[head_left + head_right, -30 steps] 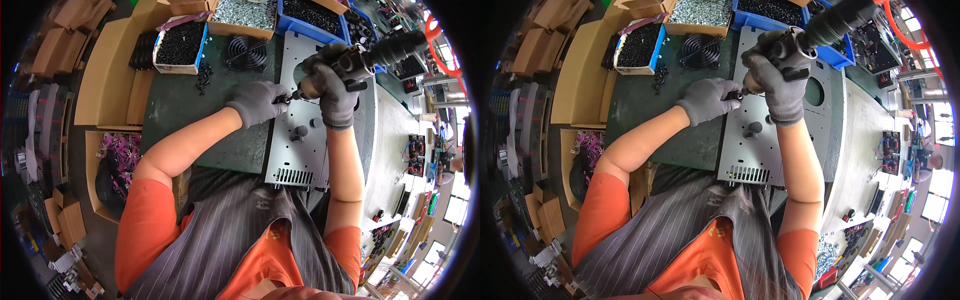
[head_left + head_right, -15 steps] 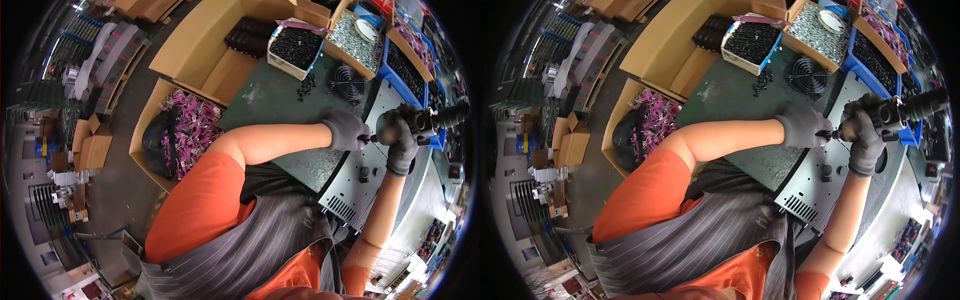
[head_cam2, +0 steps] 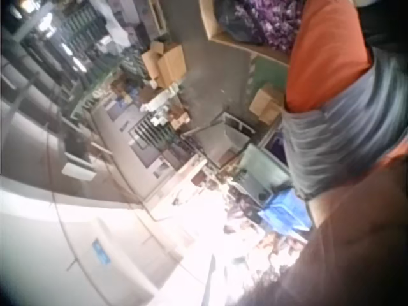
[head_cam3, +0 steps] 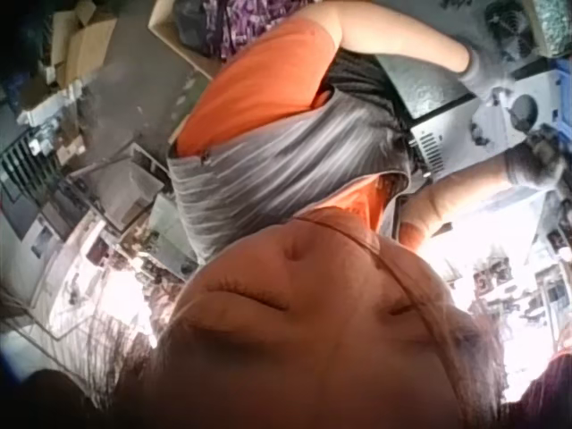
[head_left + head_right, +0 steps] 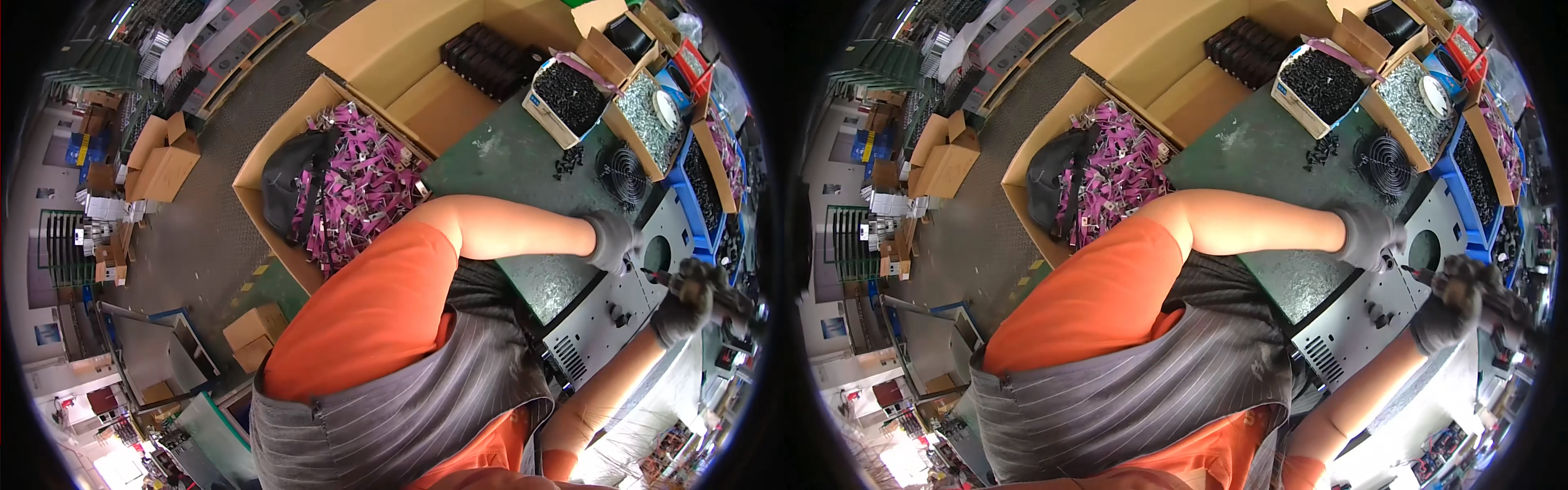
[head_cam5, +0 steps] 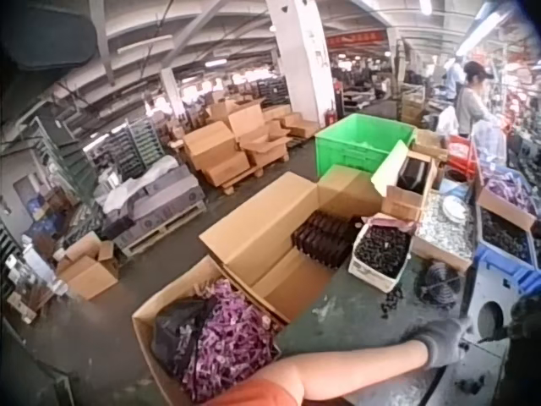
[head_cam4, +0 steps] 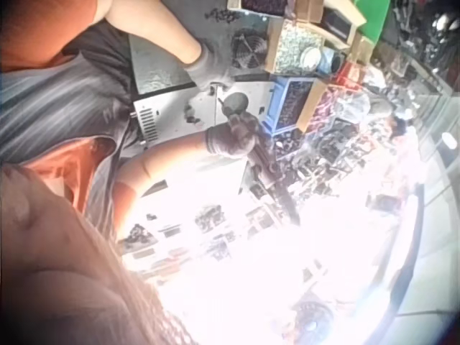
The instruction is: The person uses a red-handled tool to scrape or clean small metal brackets with purple tape. They then place the brackets into a cardboard box. Next, they retrieve a metal chassis and use a pneumatic screwdriver to attach black rubber feet and screws to the chassis. Finally, they install a cooling fan into the chassis.
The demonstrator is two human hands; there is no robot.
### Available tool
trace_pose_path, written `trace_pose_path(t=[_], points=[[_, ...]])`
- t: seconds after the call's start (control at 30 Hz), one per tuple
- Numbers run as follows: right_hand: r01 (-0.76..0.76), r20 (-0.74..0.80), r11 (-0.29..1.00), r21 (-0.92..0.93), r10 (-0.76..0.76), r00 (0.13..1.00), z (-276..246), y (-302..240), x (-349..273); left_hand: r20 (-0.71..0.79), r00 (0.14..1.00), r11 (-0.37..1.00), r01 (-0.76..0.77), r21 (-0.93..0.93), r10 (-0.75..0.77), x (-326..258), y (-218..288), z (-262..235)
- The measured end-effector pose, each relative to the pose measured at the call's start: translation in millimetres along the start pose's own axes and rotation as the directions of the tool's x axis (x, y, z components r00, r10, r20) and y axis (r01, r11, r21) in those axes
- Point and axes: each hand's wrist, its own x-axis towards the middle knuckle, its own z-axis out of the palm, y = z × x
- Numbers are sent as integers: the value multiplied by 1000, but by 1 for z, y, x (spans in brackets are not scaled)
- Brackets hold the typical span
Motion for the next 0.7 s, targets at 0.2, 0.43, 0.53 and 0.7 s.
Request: trace_pose_path(t=[0.2,0.43,0.53,0.7], points=[[145,-40,984,106,-141,989,19,-50,-45,53,998,46,55,-997,-36,19,-46,8],[249,-174,964,94,-231,957,60,-72,-79,345,937,204,349,-915,-55,-35,41,-2],[315,-171,943,110,-294,940,58,-82,-86,374,920,82,384,-920,-117,-50,67,13],[323,-168,936,138,-299,939,53,-87,-98,506,860,-174,508,-844,59,-67,63,39]])
